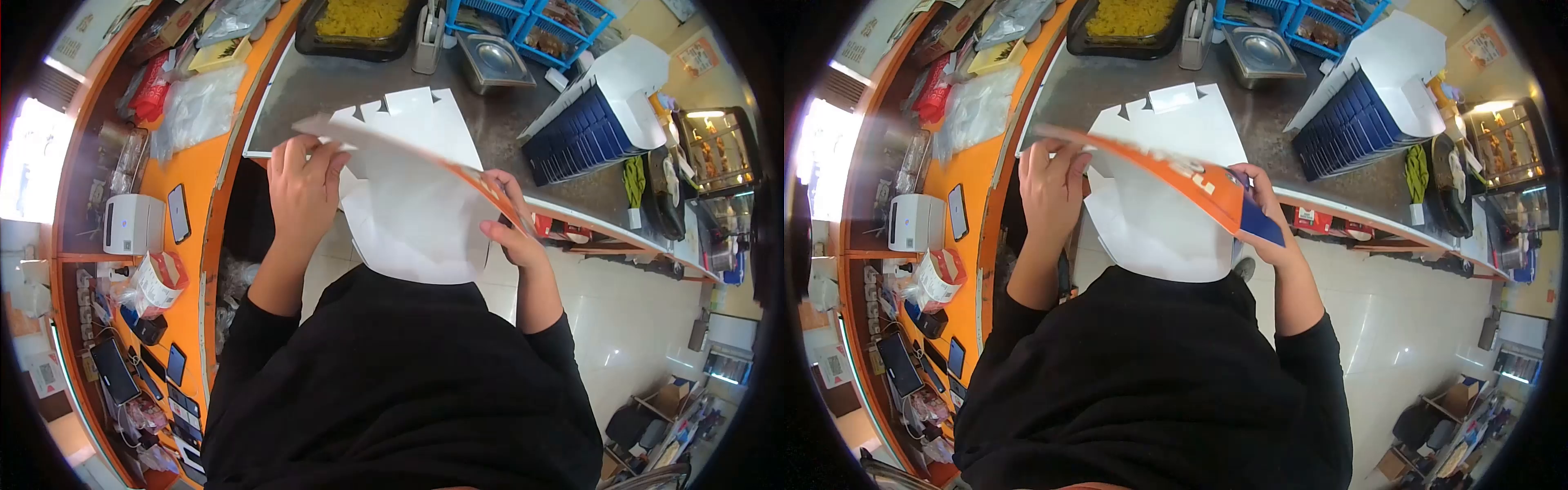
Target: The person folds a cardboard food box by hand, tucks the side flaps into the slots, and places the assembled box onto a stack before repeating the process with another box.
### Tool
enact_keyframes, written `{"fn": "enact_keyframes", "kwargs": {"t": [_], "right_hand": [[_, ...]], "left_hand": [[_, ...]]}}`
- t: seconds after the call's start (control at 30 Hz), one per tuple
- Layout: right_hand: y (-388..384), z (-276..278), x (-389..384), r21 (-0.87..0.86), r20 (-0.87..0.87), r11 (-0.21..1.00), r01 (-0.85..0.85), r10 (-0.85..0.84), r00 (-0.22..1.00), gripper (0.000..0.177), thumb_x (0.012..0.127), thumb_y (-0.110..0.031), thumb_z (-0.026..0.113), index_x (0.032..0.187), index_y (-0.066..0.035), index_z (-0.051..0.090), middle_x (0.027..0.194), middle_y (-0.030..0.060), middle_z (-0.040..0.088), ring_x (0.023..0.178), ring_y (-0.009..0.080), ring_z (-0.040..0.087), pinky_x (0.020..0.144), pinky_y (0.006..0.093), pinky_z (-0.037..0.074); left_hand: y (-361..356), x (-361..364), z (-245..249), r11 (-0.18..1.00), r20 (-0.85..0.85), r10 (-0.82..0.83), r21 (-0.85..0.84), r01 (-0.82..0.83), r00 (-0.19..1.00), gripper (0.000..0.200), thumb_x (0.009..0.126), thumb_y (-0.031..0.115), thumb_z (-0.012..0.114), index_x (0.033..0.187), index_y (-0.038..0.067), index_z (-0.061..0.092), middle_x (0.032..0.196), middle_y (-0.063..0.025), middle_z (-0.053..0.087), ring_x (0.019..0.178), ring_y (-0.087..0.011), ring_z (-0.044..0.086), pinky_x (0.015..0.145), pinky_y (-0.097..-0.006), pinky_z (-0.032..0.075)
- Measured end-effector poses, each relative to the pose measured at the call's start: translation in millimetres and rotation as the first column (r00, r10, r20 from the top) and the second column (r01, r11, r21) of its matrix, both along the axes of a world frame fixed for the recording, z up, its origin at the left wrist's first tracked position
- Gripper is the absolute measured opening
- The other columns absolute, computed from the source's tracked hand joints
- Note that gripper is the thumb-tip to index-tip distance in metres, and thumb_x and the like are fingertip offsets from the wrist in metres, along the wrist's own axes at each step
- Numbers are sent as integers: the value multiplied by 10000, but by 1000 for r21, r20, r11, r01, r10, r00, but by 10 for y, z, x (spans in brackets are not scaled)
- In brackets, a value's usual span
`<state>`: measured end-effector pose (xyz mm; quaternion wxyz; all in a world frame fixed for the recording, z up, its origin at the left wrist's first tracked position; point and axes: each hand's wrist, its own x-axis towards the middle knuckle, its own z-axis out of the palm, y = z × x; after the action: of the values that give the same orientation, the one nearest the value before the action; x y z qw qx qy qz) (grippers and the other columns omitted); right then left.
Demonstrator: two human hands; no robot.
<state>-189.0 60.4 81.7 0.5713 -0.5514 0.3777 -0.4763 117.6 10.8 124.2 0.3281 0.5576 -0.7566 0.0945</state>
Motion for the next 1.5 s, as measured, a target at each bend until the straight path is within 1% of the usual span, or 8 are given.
{"fn": "enact_keyframes", "kwargs": {"t": [0.27,0.5,0.53,0.63,0.73,1.03,1.27,1.5], "right_hand": [[426,-194,-87,243,21,950,197,-209,978,830,773,-264,701,1445,-45,267,1356,115,402,1292,239,364,1088,356,271],[554,-184,-419,320,28,897,305,-331,943,767,805,-202,673,1439,0,292,1337,120,454,1235,210,436,1058,318,325],[515,-136,-559,337,58,896,290,-327,943,756,808,-196,671,1436,5,300,1326,119,470,1216,203,455,1046,312,341],[424,106,-944,394,203,885,248,-347,915,729,816,-201,656,1432,-1,321,1298,128,511,1173,209,512,1023,330,390],[362,479,-1170,390,184,904,175,-262,947,883,850,-441,645,1495,-11,223,1408,168,413,1304,243,409,1082,359,331],[410,955,-1705,-448,-155,886,118,-206,966,1377,619,-674,790,1531,-28,-15,1561,178,152,1450,299,165,1156,417,152],[423,1204,-2102,-347,-46,882,319,-355,934,1309,669,-662,749,1529,-24,-4,1562,166,154,1435,297,180,1151,423,147],[173,1835,-2128,-854,-520,495,-161,-804,288,781,776,-715,576,1215,-70,605,1152,170,624,1223,371,460,1054,514,284]], "left_hand": [[490,-481,-300,805,-660,148,514,298,737,160,902,154,651,875,1,687,702,-135,647,586,-147,593,573,-292,458],[483,-856,-648,780,-385,-8,575,247,923,190,838,232,703,807,45,711,654,-105,654,559,-212,616,569,-313,471],[376,-889,-304,525,-351,82,811,259,933,350,824,310,729,1037,36,688,989,-133,698,844,-207,661,739,-319,498],[164,-894,-385,481,-792,-379,273,833,479,919,728,435,811,1430,29,380,1427,-194,433,1260,-280,477,1005,-387,408],[149,-1121,-273,427,-548,-649,311,849,528,1384,586,437,905,1516,22,-32,1543,-221,117,1442,-360,167,1147,-460,218],[84,-2159,84,319,-841,-530,-80,945,108,1485,581,342,897,1462,95,-273,1541,-218,-7,1438,-375,116,1124,-517,197],[-70,-2683,376,233,-712,-702,-237,943,-5,1419,630,196,840,1438,156,-326,1527,-211,-47,1409,-376,187,1071,-496,313],[-195,-3514,445,677,-452,-734,-422,604,507,1404,611,307,879,1428,-22,-214,1445,-278,73,1335,-409,243,1076,-520,273]]}}
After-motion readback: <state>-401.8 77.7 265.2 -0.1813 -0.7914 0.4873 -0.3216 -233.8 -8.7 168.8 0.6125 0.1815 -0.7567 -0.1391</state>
